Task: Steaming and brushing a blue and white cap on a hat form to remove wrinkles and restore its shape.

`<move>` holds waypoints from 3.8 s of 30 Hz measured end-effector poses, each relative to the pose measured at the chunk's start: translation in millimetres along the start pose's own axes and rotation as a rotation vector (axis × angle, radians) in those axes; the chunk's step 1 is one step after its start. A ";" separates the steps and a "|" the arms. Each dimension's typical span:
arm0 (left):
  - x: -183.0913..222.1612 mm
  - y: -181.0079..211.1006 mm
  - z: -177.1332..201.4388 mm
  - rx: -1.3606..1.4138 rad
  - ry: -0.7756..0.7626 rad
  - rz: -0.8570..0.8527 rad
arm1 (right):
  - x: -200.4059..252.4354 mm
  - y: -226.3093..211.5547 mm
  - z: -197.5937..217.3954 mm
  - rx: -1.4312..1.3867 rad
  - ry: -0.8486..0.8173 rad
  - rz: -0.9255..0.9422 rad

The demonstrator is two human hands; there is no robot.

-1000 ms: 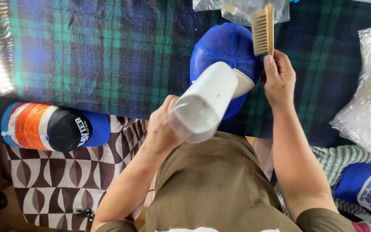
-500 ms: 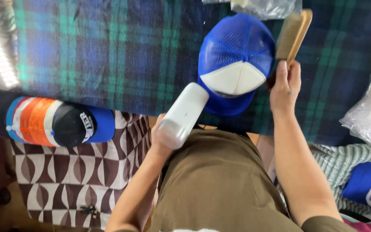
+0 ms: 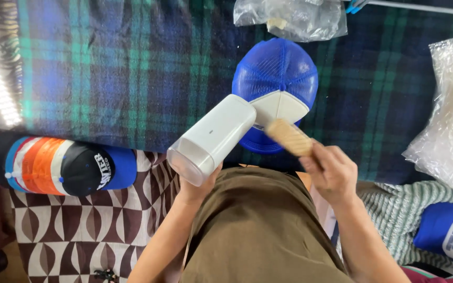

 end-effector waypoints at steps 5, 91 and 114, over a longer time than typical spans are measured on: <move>-12.2 10.8 9.0 -0.046 -0.101 -0.013 | -68.2 49.4 -15.1 0.218 0.005 0.055; -353.7 133.2 -77.0 -0.794 -0.969 -0.022 | -25.3 -4.5 -50.1 -0.278 -0.201 -0.836; -278.3 176.0 -136.3 -0.698 -1.030 -0.120 | 30.2 101.0 -57.2 -0.371 -0.036 -1.374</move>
Point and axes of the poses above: each hand's wrist, its own x-axis away from the middle knuckle, its own z-axis out of the back of the hand, y = z × x, the point moved 1 cm from there along -x, towards the middle knuckle, and after that the axes turned 7 degrees about x, right-handed, at the moved point
